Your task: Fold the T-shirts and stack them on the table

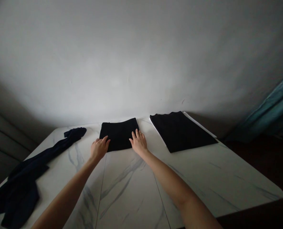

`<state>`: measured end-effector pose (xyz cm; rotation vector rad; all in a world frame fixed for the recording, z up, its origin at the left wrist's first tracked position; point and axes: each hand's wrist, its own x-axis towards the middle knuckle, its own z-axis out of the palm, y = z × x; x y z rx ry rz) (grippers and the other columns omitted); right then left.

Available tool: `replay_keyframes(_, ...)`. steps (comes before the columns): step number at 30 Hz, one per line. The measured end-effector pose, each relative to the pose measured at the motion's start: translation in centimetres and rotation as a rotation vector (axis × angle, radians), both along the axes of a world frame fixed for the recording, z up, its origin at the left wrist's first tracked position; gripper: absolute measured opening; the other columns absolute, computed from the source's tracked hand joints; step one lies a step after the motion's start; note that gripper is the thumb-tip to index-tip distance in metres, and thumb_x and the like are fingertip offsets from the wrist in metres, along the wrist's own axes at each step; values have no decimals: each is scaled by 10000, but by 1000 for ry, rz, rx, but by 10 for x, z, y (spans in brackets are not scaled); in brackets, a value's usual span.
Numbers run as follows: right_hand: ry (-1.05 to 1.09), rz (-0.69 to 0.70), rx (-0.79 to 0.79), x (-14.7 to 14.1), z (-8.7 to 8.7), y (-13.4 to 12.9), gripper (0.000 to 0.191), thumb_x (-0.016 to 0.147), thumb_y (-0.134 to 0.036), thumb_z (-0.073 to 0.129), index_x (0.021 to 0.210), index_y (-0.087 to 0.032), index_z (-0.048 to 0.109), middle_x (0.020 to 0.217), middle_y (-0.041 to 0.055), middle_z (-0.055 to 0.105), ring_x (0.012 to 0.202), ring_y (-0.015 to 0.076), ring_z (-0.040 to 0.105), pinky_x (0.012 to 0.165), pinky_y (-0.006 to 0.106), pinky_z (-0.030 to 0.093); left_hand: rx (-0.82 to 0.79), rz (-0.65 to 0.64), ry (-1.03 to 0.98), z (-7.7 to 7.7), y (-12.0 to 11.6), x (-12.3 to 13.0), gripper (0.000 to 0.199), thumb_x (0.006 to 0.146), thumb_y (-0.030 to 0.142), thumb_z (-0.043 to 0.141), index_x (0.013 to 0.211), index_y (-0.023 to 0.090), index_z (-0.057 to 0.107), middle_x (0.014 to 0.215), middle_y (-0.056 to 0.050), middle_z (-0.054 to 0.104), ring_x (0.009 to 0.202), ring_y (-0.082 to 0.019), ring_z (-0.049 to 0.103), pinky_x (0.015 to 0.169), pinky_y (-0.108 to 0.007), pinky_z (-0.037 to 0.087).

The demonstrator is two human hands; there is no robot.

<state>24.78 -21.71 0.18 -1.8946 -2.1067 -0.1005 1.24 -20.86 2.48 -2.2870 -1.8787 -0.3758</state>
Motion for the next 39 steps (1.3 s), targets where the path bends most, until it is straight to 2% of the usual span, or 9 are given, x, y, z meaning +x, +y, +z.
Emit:
replay_keyframes(7, -22, 147, -244, 0, -7, 27, 766, 941, -622, 388, 1546, -173, 256, 1612, 154, 122, 1484, 319, 137, 1172, 519, 162, 8, -205, -5, -40, 50, -15, 569, 958, 471, 375, 1458, 206, 437, 1543, -124, 386, 1442, -327, 297, 1123, -495, 316)
replay_keyframes(10, -4, 127, -263, 1, 3, 41, 706, 925, -654, 387, 1475, -214, 432, 1557, 147, 329, 1426, 341, 316, 1118, 502, 288, -58, -223, -9, -45, 62, -20, 541, 954, 517, 373, 1399, 243, 515, 1501, -103, 456, 1413, -327, 354, 1101, -490, 343)
replay_keyframes(14, 35, -4, -144, -1, 25, 90, 536, 1014, -457, 262, 1230, -171, 661, 1256, 170, 655, 1170, 299, 603, 1009, 434, 409, -44, -142, -64, -22, 91, -12, 479, 976, 480, 340, 1250, 223, 636, 1284, -105, 646, 1206, -281, 575, 1037, -434, 421)
replay_keyframes(17, -2, -9, -68, 0, 21, 131, 538, 996, -408, 372, 1412, -86, 482, 1506, 201, 407, 1382, 303, 394, 1117, 432, 296, 48, -125, -106, -18, 122, -6, 486, 974, 424, 351, 1321, 177, 584, 1391, -130, 568, 1319, -290, 481, 1112, -439, 355)
replay_keyframes(20, 12, -25, -156, 6, 1, 156, 706, 982, -503, 379, 1523, -63, 275, 1608, 192, 144, 1481, 308, 160, 1170, 469, 184, 40, -70, -108, -37, 147, -7, 586, 960, 442, 355, 1426, 105, 470, 1520, -168, 407, 1437, -320, 313, 1161, -472, 278)
replay_keyframes(24, 83, -30, -228, 13, -20, 165, 799, 965, -613, 304, 1555, -89, 178, 1620, 173, 87, 1495, 292, 85, 1182, 464, 148, -43, -24, -91, -62, 158, -12, 668, 952, 515, 324, 1488, 118, 374, 1571, -159, 300, 1463, -322, 248, 1153, -509, 275)
replay_keyframes(28, 107, -15, -238, 15, -20, 165, 768, 969, -614, 252, 1558, -125, 186, 1627, 138, 83, 1498, 265, 76, 1184, 458, 140, -99, -32, -132, -59, 159, -12, 670, 940, 495, 356, 1497, 124, 348, 1586, -154, 264, 1476, -318, 205, 1163, -510, 249)
replay_keyframes(36, 362, -334, -66, 31, -15, 165, 434, 953, -306, 449, 1295, -64, 563, 1288, 210, 609, 1216, 273, 555, 997, 348, 422, -76, 314, -475, -42, 177, -41, 508, 874, 360, 472, 1298, 84, 509, 1234, -239, 636, 1227, -341, 563, 1000, -486, 442)
replay_keyframes(39, 384, -328, -132, 40, -9, 174, 394, 870, -358, 613, 1170, -107, 662, 1130, 191, 693, 1075, 297, 643, 874, 352, 490, -167, 286, -495, -35, 190, -50, 392, 817, 392, 573, 1104, 129, 616, 980, -196, 718, 1002, -346, 673, 822, -447, 518)
